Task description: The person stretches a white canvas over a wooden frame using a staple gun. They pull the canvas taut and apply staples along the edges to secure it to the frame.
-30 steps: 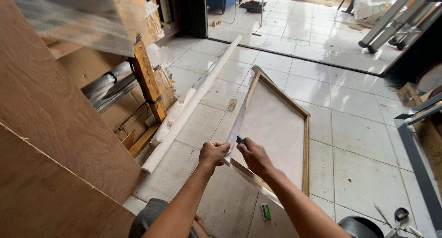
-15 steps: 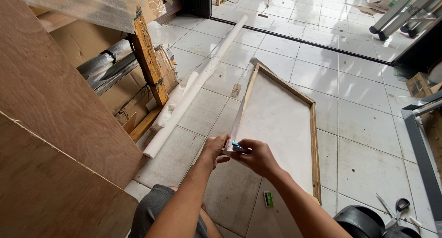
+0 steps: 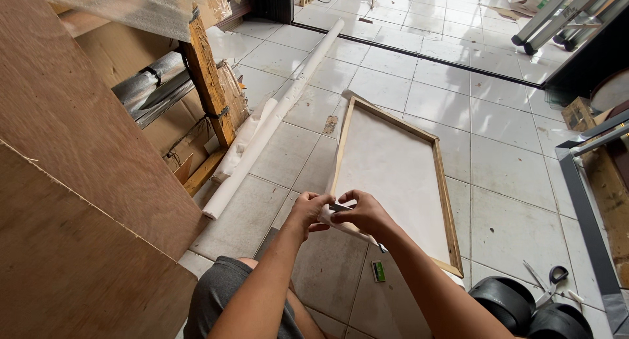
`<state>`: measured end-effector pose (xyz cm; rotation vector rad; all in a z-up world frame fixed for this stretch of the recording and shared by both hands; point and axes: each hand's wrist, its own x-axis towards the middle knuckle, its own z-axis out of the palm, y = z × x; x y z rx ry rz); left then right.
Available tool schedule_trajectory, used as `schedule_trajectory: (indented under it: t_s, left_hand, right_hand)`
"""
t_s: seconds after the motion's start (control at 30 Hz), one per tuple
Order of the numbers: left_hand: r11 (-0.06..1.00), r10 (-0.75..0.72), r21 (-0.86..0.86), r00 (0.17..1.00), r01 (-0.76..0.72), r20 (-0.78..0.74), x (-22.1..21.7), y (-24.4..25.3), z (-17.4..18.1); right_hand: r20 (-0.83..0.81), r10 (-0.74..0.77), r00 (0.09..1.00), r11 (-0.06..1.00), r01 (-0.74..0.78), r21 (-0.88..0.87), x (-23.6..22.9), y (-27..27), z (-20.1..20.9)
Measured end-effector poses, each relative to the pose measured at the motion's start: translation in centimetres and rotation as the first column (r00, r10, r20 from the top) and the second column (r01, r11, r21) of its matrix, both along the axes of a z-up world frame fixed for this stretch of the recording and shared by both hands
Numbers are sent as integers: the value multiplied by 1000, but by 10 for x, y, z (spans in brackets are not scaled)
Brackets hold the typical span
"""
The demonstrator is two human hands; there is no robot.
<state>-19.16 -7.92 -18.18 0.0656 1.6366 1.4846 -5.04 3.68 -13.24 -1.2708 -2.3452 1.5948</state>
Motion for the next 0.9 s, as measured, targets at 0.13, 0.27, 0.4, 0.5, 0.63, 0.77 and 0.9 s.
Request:
schedule_trajectory:
  t_s: [0.13,0.27,0.4,0.5,0.63,0.77,0.9]
  left_hand:
    - [999,-38,41,997,35,62,16,-21,38]
    - [996,-84,15,994,83,70,17,-18,23]
    - [999,-39,-22,999,39,30,5,-1,-32]
    - [997,-71,-24,997,71,2,21,-3,-22]
    - [987,-161,-6,987,161,16,28,11,-60]
    - [956,-294,-34,952,292,-87,33,23,-103]
    - [908,-411,-23,880,418,-238,39,35,-137]
  right_hand:
    - [-128,-108,986,991,96,-93,-3,7,-11]
    - [-154,-119,981,991,109,-72,17,-13,31]
    - [-5,60,998,985,-58,161,41,-30,29]
    - [1,68,998,977,-67,201,51,-25,-7]
    - [-26,38,999,963,-30,269,58,4,-53]
    - [-32,44,999,975,-36,219,76,19,-75]
    - [0,32,999,956,-31,290,87,33,-111]
